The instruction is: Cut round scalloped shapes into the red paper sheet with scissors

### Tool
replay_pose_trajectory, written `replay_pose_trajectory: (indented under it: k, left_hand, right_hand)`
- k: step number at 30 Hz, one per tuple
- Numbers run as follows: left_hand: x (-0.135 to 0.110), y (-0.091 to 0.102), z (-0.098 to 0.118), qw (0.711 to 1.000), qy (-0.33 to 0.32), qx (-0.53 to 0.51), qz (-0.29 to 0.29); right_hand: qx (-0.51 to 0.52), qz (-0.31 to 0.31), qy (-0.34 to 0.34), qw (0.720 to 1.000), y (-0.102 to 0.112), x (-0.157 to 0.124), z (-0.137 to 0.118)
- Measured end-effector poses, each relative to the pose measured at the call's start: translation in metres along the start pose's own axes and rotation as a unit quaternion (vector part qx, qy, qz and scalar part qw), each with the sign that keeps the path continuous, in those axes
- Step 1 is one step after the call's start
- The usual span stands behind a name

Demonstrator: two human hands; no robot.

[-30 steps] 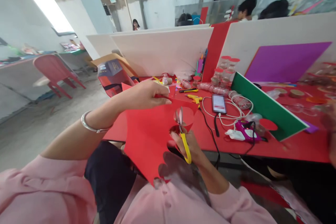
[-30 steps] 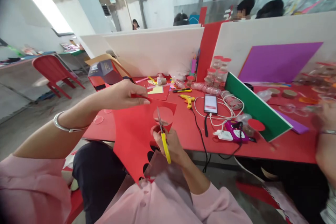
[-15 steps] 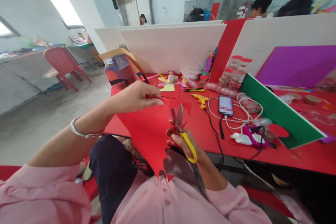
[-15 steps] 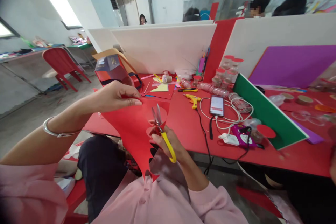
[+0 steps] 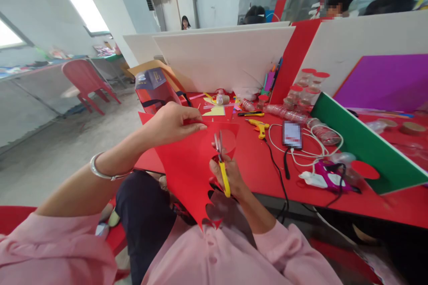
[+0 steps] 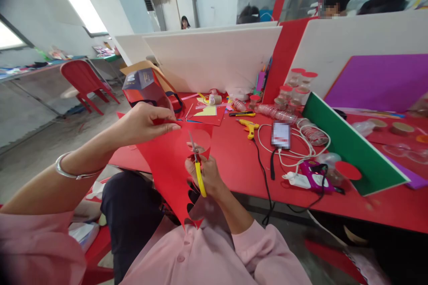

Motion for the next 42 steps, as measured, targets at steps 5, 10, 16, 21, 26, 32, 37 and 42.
replay_pose_trajectory:
  k: [5, 10, 16, 21, 26, 32, 37, 42]
  left_hand:
    - [-0.005, 0.001, -0.009, 1.0, 0.014, 0.01, 0.023]
    - [-0.007, -0.006, -0.01, 1.0, 0.018, 0.009, 0.018]
    - [-0.008, -0.007, -0.014, 0.999, 0.024, -0.005, 0.022]
    - [-0.009, -0.009, -0.017, 0.999, 0.031, -0.018, 0.007]
    - [-0.011, -0.008, -0.013, 0.999, 0.027, -0.042, -0.01]
    - [-0.015, -0.01, -0.008, 0.995, -0.001, -0.077, -0.06]
    - [-0.018, 0.0, -0.003, 0.991, -0.015, -0.114, -0.072]
    - [-0.006, 0.032, 0.018, 0.991, -0.045, -0.127, -0.012]
  right_hand:
    - [-0.095, -0.017, 0.024, 0.995, -0.007, -0.008, -0.024]
    - [-0.115, -0.022, 0.029, 0.993, -0.01, -0.012, -0.032]
    - [-0.08, -0.03, 0.01, 0.996, -0.013, -0.015, -0.026]
    - [-0.092, -0.048, 0.006, 0.995, -0.014, -0.01, -0.025]
    - [-0.078, -0.055, -0.019, 0.995, -0.012, -0.01, -0.018]
    - [0.061, -0.128, -0.064, 0.988, -0.013, -0.012, -0.002]
    - [0.099, -0.23, -0.027, 0.968, -0.011, -0.01, -0.003]
    - [0.069, -0.179, -0.015, 0.981, 0.003, 0.026, -0.017]
Point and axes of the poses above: each hand's wrist, its own x-axis towards the middle knuckle, its own y-axis out of the back of the hand, z = x × y, the point moved 10 cm from there along x, towards the middle knuckle, and after that the axes turned 13 degrees about -x, right-handed, at the moved point
